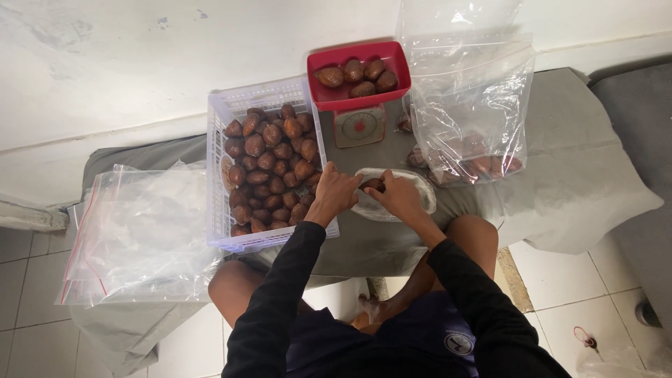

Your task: The person transfers brown, oval-shaped fruits from a red weighing tray into a clear plastic bag. After filling the bag, they seal it by pressing the zip-lock closure shut and set the sealed bag aside.

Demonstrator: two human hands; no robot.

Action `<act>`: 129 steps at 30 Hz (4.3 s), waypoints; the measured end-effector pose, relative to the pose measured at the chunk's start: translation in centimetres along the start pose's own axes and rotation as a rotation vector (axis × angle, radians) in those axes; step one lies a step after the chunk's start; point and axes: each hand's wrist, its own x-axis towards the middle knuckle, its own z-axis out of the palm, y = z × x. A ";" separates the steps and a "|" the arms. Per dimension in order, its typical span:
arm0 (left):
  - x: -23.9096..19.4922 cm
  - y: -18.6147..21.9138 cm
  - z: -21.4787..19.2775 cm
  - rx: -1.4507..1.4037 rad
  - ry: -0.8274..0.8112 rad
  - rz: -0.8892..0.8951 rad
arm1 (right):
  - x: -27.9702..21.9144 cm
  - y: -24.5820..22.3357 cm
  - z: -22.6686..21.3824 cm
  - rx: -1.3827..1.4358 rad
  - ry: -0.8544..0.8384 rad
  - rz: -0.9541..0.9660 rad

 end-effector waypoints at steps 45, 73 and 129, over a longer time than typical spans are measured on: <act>-1.1 -0.2 -2.9 -0.134 0.187 0.065 | 18.3 -4.1 -15.6 -0.057 0.262 -0.167; -1.2 0.3 -3.1 -0.161 0.129 -0.019 | 21.7 -5.5 -14.0 -0.200 0.055 -0.085; -0.9 0.6 -3.1 -0.026 0.031 -0.052 | -1.1 1.0 3.2 -0.152 -0.010 0.058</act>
